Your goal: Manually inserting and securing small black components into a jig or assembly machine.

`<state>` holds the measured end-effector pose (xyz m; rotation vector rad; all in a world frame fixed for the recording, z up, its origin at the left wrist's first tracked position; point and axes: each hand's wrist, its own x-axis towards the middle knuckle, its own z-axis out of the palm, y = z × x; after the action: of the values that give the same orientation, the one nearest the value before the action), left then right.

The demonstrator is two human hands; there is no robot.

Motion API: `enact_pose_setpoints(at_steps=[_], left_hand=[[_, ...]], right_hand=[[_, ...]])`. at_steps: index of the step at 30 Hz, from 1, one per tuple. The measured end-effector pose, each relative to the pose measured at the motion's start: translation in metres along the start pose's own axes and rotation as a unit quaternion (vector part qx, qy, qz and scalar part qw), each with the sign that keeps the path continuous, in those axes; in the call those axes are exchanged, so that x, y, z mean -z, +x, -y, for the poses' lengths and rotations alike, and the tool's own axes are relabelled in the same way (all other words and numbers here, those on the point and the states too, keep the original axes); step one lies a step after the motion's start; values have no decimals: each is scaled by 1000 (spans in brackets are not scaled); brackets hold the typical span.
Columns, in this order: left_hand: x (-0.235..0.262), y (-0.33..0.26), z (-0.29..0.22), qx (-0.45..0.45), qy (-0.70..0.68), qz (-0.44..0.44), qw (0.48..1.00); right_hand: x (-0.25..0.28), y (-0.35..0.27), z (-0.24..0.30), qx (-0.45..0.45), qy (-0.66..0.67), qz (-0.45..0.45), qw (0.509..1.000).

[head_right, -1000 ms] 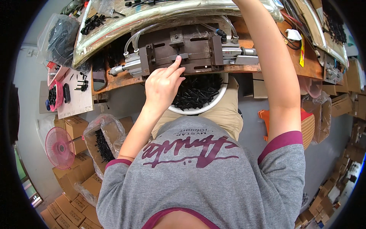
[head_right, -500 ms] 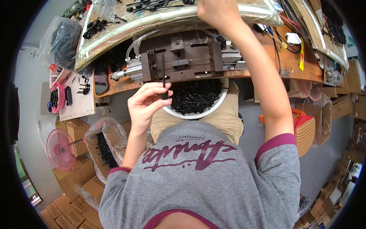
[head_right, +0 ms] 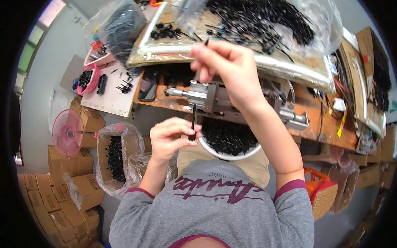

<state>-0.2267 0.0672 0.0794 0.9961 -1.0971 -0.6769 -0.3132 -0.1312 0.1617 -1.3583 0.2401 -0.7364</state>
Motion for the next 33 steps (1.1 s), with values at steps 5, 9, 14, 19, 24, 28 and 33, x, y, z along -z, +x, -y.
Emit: enact_pose_setpoints(at_steps=[5, 9, 14, 19, 24, 28, 33], left_hand=[[21, -29, -13, -15, 51, -103, 993], [4, -12, -20, -50, 113, -68, 990], [30, -33, -21, -54, 242, -179, 952], [61, 32, -24, -128, 371, -244, 887], [110, 140, -6, -163, 498, -249, 814], [145, 189, 24, -71, 585, -228, 775], [104, 208, 38, -186, 607, -160, 756]], right_hand=[[-111, 99, 47, 284, -74, 75, 953], [-137, 236, 83, 296, -404, -45, 864], [-125, 189, 60, 295, -350, 17, 889], [-8, 122, 51, 173, -412, -15, 894], [66, 72, 40, 132, -433, -65, 889], [97, 52, 14, 146, -562, -66, 812], [156, 36, 9, 133, -672, -116, 720]])
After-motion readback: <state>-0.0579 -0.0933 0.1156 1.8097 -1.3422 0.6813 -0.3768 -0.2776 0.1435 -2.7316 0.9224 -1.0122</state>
